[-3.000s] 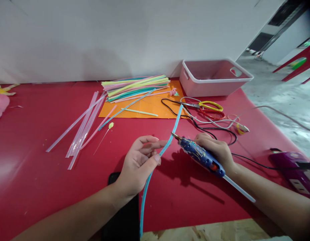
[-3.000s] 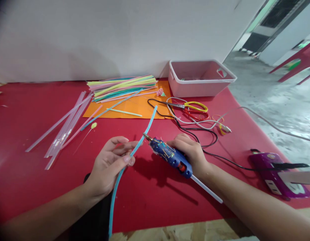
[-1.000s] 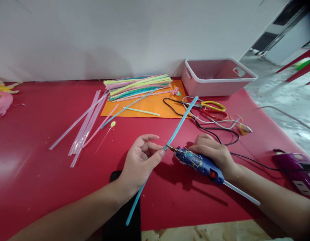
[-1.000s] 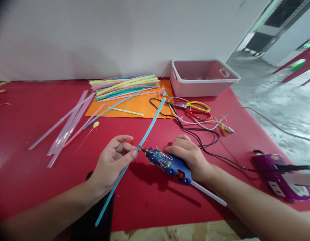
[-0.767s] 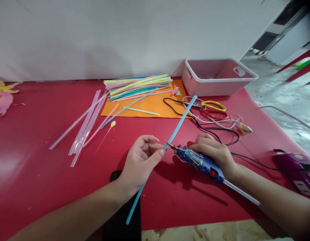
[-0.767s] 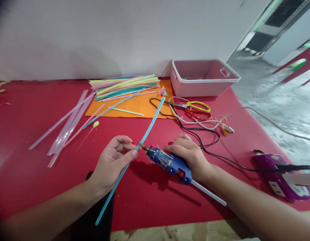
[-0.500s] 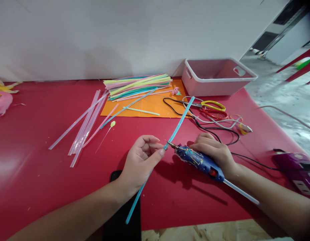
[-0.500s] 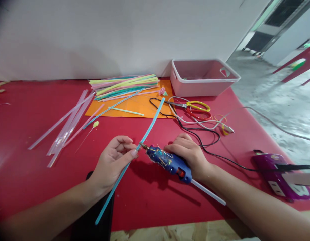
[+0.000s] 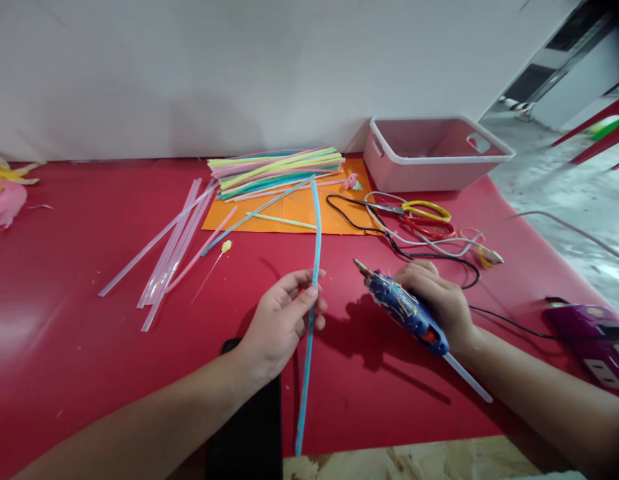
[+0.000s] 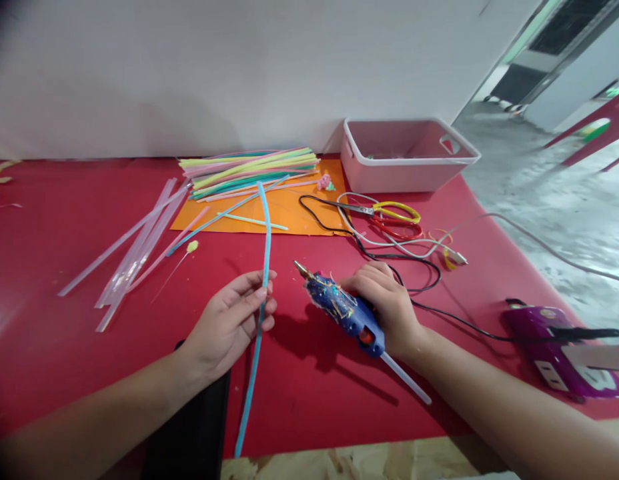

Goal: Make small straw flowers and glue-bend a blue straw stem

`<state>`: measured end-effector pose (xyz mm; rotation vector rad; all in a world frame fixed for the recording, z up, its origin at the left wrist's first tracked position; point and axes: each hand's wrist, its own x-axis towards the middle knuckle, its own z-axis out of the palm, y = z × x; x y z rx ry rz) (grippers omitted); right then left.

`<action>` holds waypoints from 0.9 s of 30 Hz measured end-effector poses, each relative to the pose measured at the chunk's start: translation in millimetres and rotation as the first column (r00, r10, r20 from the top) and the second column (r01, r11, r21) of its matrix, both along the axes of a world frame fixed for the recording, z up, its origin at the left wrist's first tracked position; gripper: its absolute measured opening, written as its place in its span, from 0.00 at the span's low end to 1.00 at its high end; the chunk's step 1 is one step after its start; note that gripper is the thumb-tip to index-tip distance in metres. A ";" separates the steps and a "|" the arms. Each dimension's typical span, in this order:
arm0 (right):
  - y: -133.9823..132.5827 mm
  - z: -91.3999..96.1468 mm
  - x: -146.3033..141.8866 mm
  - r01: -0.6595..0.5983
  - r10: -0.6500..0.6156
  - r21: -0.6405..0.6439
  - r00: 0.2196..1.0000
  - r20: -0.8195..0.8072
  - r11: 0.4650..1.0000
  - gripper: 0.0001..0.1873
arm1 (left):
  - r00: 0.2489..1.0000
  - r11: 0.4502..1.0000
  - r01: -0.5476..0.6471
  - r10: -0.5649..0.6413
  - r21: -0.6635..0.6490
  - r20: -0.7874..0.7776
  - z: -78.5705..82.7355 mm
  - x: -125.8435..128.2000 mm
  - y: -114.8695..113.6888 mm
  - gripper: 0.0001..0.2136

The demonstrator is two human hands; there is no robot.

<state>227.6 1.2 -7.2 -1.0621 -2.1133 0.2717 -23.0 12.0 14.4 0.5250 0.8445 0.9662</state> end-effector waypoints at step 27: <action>-1.8 -4.6 1.6 -0.083 0.083 -0.029 0.996 0.011 0.996 0.03 | 0.990 0.988 0.104 -0.092 0.113 -0.108 -13.1 -0.1 -2.3 0.09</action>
